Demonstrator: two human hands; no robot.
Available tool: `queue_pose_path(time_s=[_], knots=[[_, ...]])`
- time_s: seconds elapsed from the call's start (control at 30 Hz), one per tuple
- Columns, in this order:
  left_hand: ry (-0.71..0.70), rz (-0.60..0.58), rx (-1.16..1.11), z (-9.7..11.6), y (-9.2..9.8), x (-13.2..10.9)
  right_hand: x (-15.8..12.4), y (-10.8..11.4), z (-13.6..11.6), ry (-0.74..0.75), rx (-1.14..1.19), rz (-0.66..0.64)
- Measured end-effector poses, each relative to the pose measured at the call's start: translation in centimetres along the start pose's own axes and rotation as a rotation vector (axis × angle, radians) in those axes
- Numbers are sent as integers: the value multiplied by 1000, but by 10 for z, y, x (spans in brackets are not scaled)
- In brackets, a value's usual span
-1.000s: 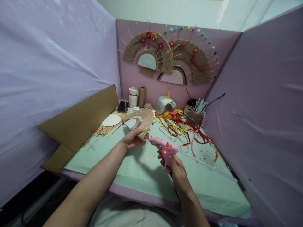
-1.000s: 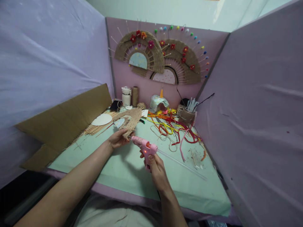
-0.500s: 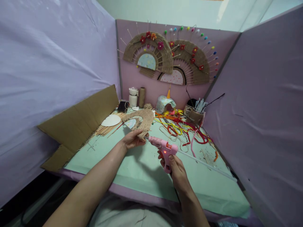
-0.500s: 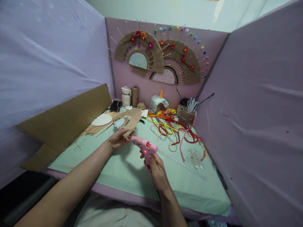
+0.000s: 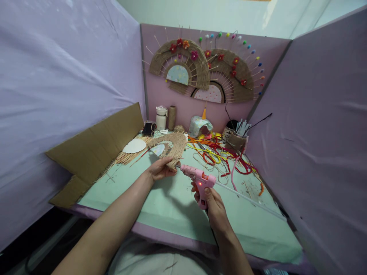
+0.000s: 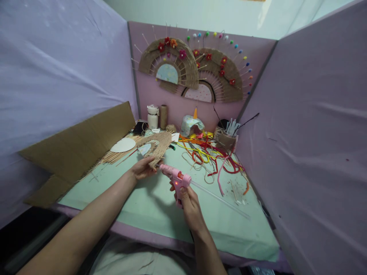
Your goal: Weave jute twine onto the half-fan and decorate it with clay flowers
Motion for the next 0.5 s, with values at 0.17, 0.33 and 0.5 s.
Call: queue_pose_path(time_s=[0.17,0.33,0.5], knots=[[5,10,2,1,-1,-1,0,0,0,20,8,24],[5,29,14,1,-1,-1,-2,1,-1,21,2,20],[-20,-18,18,1,-2,-1,-3,2,-1,19,-25,-4]])
Point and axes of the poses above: each hand's wrist, its own x-axis towards the middle knuckle, its own y-axis out of the back of the hand, z = x × y, the point moved 5 cm from there along x, towards the middle knuckle, and after that the axes turned 2 degrees about -y, right-handed, at the moved point
